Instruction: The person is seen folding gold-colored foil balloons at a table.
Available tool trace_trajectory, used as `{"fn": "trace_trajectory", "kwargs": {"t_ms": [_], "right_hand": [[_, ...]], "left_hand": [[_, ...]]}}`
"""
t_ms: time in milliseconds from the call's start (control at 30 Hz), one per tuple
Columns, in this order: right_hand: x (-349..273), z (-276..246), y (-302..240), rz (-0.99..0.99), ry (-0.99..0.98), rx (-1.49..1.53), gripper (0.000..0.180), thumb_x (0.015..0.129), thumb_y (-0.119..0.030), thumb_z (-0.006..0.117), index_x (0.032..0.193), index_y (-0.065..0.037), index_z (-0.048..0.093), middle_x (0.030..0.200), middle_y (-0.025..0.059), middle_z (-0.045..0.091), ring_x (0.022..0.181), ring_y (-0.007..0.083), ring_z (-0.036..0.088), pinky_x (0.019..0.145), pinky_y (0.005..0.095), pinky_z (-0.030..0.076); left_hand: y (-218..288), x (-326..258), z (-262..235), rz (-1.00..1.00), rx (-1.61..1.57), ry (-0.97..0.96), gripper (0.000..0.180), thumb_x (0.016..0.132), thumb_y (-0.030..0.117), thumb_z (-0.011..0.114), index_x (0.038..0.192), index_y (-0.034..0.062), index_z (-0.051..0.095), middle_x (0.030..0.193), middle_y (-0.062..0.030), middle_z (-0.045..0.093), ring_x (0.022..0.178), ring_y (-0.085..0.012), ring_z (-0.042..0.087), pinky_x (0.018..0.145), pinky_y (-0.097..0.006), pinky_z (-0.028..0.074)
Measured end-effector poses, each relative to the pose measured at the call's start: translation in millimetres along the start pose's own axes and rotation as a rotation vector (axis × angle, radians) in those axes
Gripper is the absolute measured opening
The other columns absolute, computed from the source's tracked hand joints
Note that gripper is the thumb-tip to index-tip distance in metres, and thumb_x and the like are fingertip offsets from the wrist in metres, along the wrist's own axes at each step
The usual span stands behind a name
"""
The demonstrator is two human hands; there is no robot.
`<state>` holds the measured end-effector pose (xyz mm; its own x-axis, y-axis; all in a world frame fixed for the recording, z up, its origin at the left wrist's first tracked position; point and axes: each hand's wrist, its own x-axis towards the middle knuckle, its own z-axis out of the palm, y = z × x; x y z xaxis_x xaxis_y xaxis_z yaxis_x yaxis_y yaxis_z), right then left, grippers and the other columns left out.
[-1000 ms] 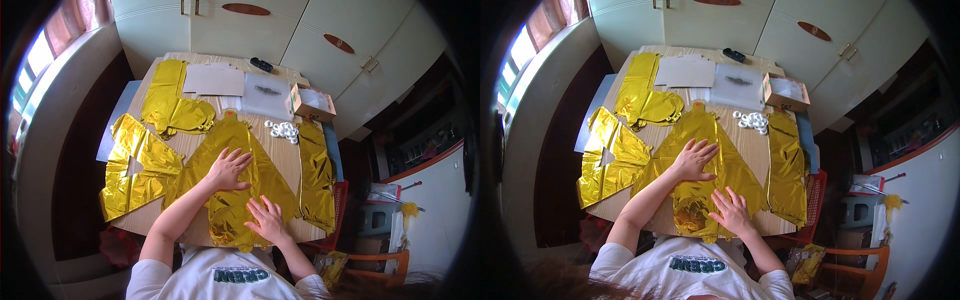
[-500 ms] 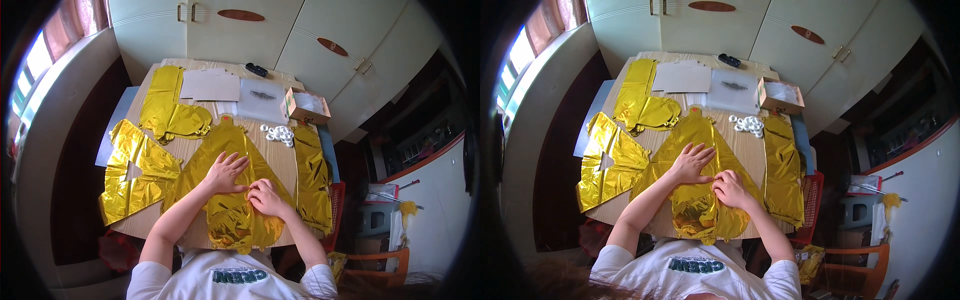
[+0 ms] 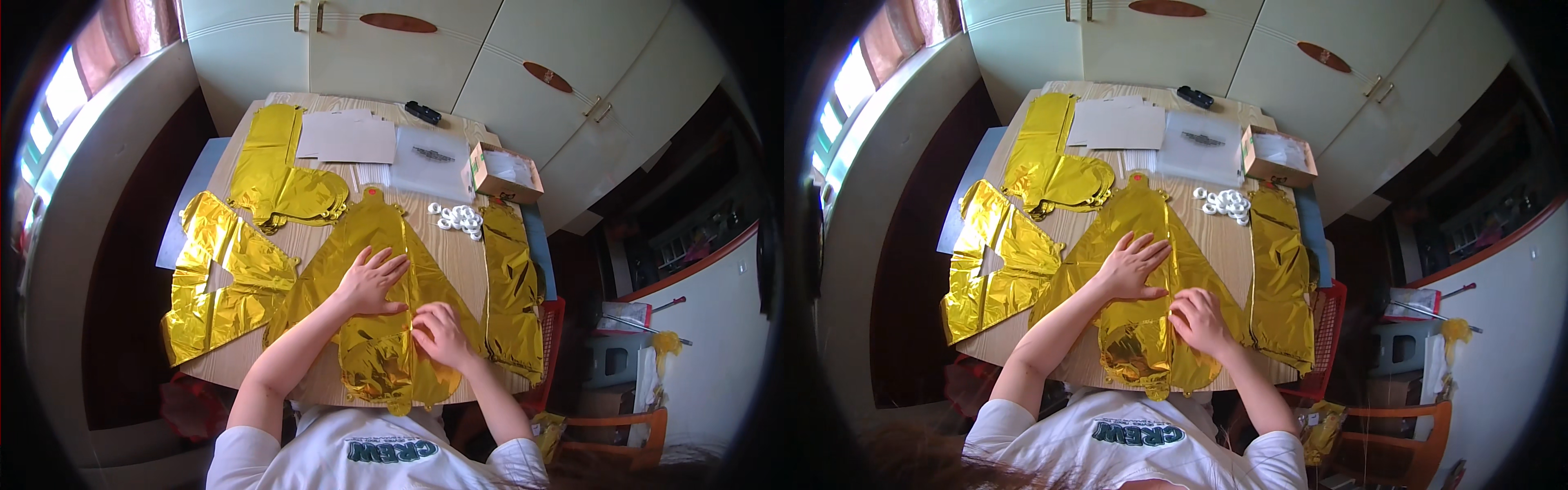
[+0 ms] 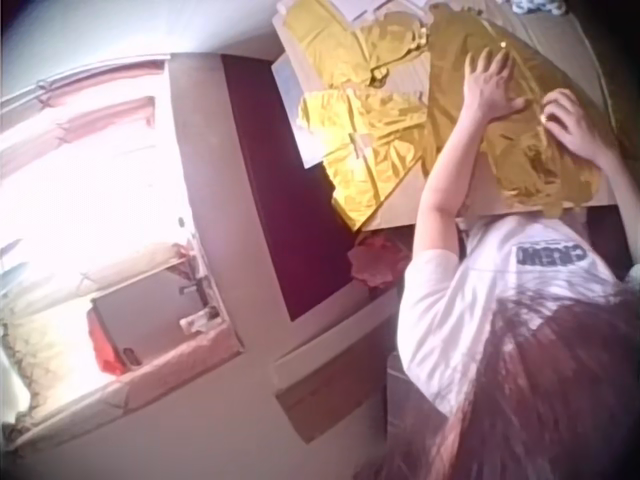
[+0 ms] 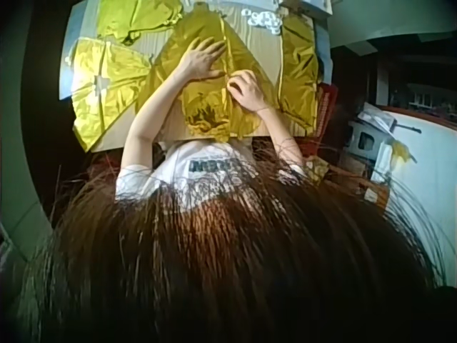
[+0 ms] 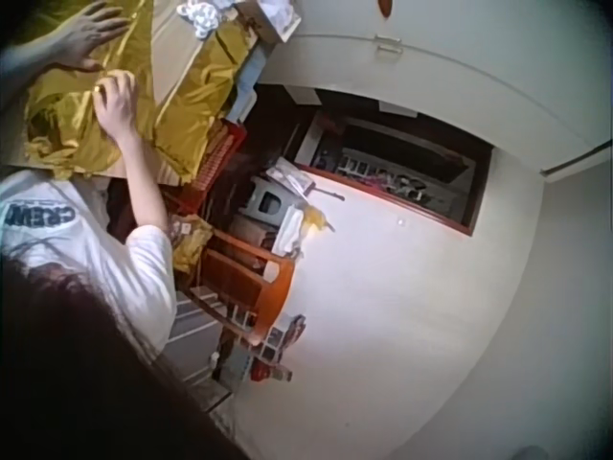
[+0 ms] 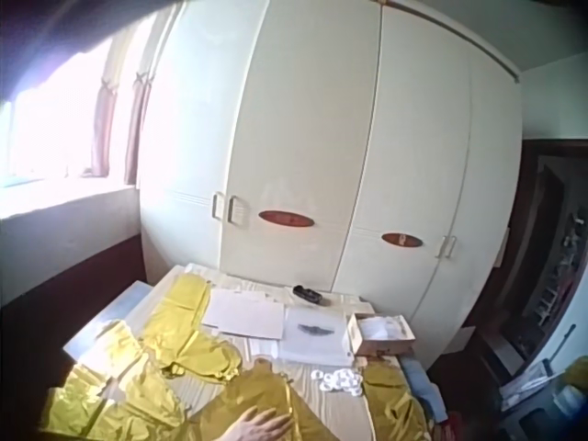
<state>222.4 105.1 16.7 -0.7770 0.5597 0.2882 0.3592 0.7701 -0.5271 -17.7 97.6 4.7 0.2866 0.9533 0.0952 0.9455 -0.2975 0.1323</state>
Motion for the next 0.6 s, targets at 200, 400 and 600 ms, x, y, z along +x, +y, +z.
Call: {"fn": "trace_trajectory", "kwargs": {"t_ms": [200,400,600], "right_hand": [[-42.1,9.4,-47.1,-0.160,-0.023,-0.100,0.025,0.084,-0.019,0.069,0.106,-0.008,0.065,0.114,0.0073,0.061,0.115,0.0253,0.056,0.100,0.0411,0.042],[-52.4,15.9,-51.7,-0.143,-0.021,-0.160,0.037,0.087,-0.026,0.068,0.117,-0.007,0.062,0.124,0.0096,0.058,0.121,0.0251,0.053,0.105,0.0414,0.041],[-52.9,17.3,-49.7,-0.125,-0.015,-0.169,0.042,0.088,-0.031,0.067,0.120,-0.004,0.060,0.124,0.0105,0.058,0.120,0.0266,0.054,0.105,0.0416,0.041]], "left_hand": [[-2.2,0.3,4.1,0.016,-0.047,0.036,0.094,0.079,0.073,0.049,0.149,0.0123,0.033,0.152,-0.0065,0.037,0.142,-0.0299,0.029,0.117,-0.052,0.016],[-1.8,0.1,6.0,0.014,-0.046,0.046,0.094,0.079,0.072,0.049,0.149,0.0125,0.033,0.151,-0.0064,0.038,0.142,-0.0297,0.030,0.117,-0.052,0.017],[-1.8,0.4,6.1,0.020,-0.037,0.056,0.093,0.079,0.073,0.049,0.149,0.0126,0.034,0.151,-0.0064,0.038,0.141,-0.0297,0.031,0.117,-0.052,0.017]]}}
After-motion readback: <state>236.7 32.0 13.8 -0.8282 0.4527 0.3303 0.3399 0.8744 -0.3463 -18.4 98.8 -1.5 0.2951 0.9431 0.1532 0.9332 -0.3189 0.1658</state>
